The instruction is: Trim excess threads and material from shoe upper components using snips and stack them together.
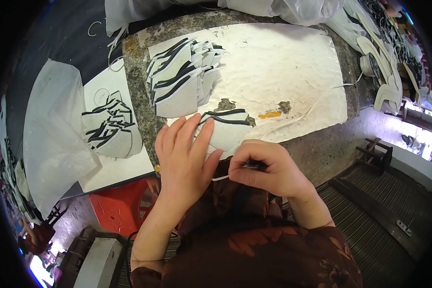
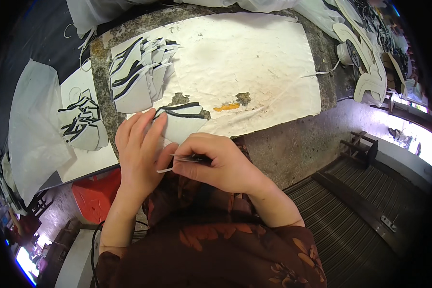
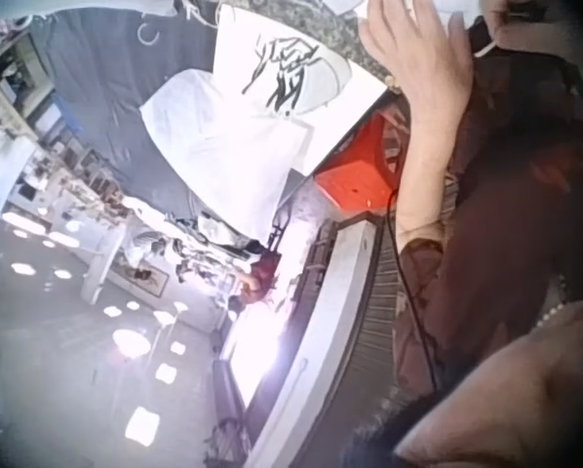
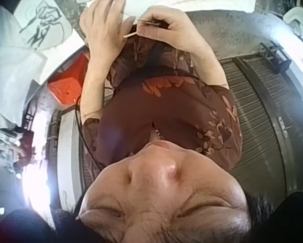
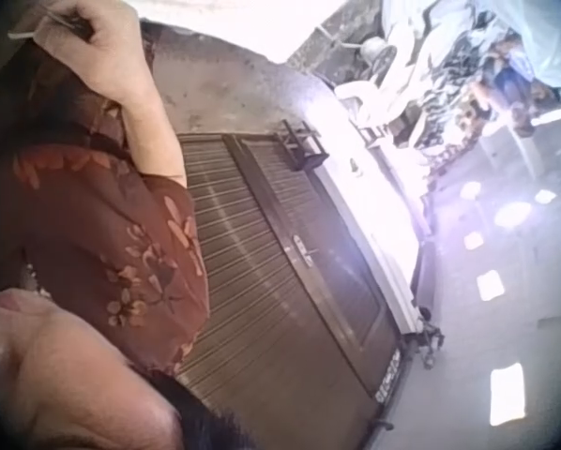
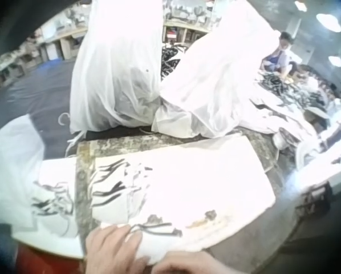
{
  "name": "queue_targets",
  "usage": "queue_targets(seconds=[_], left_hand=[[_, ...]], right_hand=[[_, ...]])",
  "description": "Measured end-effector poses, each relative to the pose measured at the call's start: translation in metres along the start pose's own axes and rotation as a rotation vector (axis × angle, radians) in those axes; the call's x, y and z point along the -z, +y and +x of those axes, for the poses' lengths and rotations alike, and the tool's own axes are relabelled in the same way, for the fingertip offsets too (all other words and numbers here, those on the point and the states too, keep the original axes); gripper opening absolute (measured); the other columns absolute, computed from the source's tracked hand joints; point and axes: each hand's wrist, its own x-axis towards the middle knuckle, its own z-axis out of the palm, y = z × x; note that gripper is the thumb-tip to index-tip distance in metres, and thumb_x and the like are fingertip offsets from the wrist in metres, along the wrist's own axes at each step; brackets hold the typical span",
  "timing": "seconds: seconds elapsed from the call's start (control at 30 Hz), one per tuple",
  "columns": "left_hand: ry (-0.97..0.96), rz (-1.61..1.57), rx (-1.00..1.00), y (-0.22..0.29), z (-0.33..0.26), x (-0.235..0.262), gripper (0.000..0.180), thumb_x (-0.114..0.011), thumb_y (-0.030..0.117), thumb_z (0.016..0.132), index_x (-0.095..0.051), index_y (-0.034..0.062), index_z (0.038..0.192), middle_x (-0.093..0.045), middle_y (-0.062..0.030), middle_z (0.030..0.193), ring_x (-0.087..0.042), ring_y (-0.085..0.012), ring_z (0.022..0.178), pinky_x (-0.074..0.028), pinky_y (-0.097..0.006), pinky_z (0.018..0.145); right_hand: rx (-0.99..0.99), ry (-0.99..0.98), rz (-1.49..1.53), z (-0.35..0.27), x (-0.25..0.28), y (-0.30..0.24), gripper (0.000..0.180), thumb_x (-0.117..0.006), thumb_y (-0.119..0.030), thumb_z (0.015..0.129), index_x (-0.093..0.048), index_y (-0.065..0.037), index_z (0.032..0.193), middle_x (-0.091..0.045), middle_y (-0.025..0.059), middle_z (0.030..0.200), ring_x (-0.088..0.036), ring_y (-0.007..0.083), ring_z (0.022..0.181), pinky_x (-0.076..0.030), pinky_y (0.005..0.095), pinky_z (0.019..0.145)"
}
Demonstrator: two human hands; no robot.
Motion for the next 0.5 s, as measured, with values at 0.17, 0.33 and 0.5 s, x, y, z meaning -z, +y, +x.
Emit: queue_targets(seconds=[0.17,0.33,0.5], left_hand=[[-0.033,0.012,0.043,0.011,-0.004,-0.001,0.058,-0.082,0.022,0.078,-0.064,0.0097,0.132,-0.058,-0.0094,0.127,-0.052,-0.0314,0.117,-0.037,-0.050,0.103],[0.004,-0.006,0.120,0.021,-0.018,-0.004,0.051,-0.083,0.021,0.077,-0.068,0.0095,0.125,-0.059,-0.0075,0.120,-0.054,-0.0296,0.112,-0.038,-0.048,0.097],[0.105,-0.012,-0.004,0.012,-0.026,-0.009,0.027,-0.079,0.015,0.080,-0.076,0.0101,0.107,-0.066,-0.0013,0.113,-0.057,-0.0257,0.109,-0.038,-0.048,0.103]], right_hand=[[-0.113,0.158,0.159,-0.005,0.011,0.005,0.008,-0.075,-0.003,0.091,-0.068,-0.003,0.094,-0.064,-0.0015,0.087,-0.056,0.0069,0.079,-0.045,0.0226,0.071],[-0.229,0.318,0.280,-0.003,0.017,0.006,0.007,-0.073,-0.007,0.095,-0.067,-0.003,0.095,-0.060,-0.0063,0.083,-0.050,0.0019,0.075,-0.042,0.0203,0.068],[-0.188,0.275,0.072,0.010,-0.002,0.013,0.013,-0.073,-0.012,0.093,-0.068,-0.001,0.094,-0.063,0.0012,0.081,-0.055,0.0069,0.072,-0.045,0.0240,0.065]])
